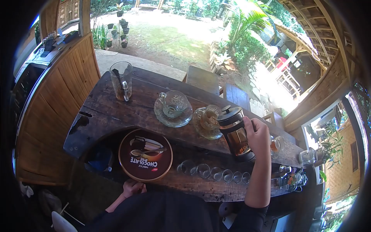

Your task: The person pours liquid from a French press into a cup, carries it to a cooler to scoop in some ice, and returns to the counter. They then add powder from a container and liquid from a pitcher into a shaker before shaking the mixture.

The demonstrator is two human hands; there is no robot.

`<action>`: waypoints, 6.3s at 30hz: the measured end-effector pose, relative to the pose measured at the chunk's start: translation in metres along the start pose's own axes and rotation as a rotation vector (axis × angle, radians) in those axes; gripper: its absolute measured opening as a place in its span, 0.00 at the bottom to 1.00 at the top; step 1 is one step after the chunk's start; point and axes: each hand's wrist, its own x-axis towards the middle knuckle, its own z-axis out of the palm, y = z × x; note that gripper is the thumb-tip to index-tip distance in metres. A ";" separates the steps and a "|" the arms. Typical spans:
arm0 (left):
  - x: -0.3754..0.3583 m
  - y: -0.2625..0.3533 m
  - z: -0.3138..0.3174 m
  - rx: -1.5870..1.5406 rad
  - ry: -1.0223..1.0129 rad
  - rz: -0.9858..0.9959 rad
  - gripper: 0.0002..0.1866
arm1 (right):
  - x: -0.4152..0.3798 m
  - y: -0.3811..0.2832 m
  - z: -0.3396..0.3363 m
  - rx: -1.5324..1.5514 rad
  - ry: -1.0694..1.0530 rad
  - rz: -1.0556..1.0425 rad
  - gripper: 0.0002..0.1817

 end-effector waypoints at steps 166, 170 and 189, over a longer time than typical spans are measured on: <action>-0.003 -0.006 -0.010 0.012 0.020 0.011 0.07 | 0.035 -0.120 0.056 -0.001 -0.310 -0.149 0.24; -0.006 -0.008 -0.007 0.010 0.017 0.024 0.07 | 0.035 -0.120 0.057 -0.040 -0.318 -0.132 0.24; -0.005 -0.008 -0.008 0.017 0.019 0.028 0.07 | 0.036 -0.119 0.057 -0.037 -0.296 -0.134 0.25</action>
